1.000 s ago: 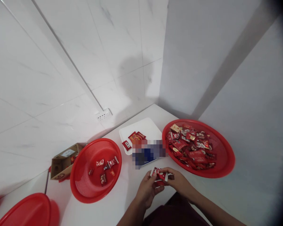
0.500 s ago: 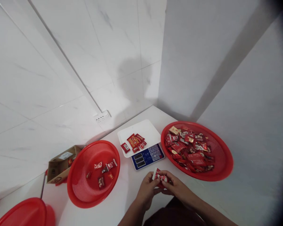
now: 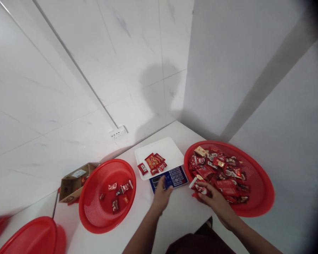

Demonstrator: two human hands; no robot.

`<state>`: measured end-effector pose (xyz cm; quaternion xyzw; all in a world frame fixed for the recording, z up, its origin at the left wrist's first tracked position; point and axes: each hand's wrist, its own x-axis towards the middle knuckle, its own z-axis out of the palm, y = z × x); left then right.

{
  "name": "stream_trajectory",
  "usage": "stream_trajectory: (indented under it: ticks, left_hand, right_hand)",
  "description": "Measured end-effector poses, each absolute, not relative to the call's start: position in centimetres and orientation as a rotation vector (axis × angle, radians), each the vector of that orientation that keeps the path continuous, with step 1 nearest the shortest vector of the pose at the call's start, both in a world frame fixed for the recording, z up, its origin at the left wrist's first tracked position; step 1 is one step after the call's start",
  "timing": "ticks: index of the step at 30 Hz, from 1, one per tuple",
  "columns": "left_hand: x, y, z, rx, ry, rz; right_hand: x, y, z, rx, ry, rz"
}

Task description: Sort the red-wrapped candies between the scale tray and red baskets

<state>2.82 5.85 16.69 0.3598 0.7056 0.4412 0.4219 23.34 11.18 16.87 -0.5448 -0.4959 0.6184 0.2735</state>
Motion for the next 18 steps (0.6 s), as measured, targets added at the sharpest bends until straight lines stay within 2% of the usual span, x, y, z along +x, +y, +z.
stream_trajectory:
  ticks: [4, 6, 12, 18]
  left_hand:
    - [-2.8, 7.9, 16.2, 1.033, 2.093, 1.083]
    - [-4.6, 8.5, 16.1, 1.062, 2.192, 1.001]
    - [-5.4, 10.4, 15.0, 1.156, 2.308, 0.786]
    - [-4.8, 11.9, 14.4, 1.205, 2.222, 0.852]
  right_hand:
    - [26.6, 13.6, 14.6, -1.669, -1.576, 1.247]
    - [27.9, 14.2, 13.1, -1.719, -1.654, 1.154]
    - [29.0, 14.0, 11.2, -1.771, -1.751, 1.173]
    - [28.8, 14.0, 11.6, -1.822, -1.769, 1.206]
